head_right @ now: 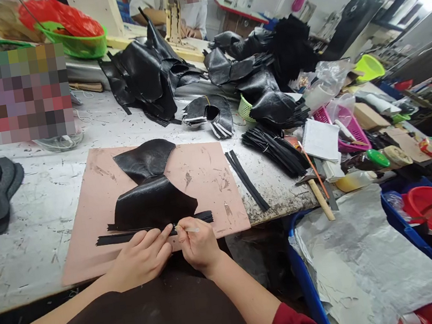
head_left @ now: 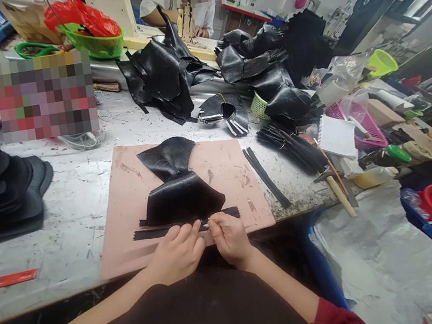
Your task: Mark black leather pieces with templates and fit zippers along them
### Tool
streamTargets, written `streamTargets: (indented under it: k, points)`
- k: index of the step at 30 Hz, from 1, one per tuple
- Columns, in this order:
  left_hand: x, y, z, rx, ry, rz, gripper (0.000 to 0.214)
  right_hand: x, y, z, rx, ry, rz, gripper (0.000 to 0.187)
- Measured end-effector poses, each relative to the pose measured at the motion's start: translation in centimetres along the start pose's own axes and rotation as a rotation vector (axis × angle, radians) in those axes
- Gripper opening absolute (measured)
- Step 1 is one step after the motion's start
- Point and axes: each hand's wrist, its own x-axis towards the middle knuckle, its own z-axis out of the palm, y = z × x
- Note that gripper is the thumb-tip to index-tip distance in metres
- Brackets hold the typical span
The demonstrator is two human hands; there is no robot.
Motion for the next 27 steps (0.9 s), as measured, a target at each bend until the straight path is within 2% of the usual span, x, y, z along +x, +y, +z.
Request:
streamTargets:
  k: [18,27]
  points:
    - [-0.13,0.11,0.24,-0.002,-0.003,-0.01,0.02,-0.12,-0.04,0.09,0.004,0.035,-0.003,0.019]
    - [-0.21,0.18,0.23,-0.006,-0.015,-0.014,0.02,-0.35,0.0,0.26,-0.025,0.04,-0.05,0.017]
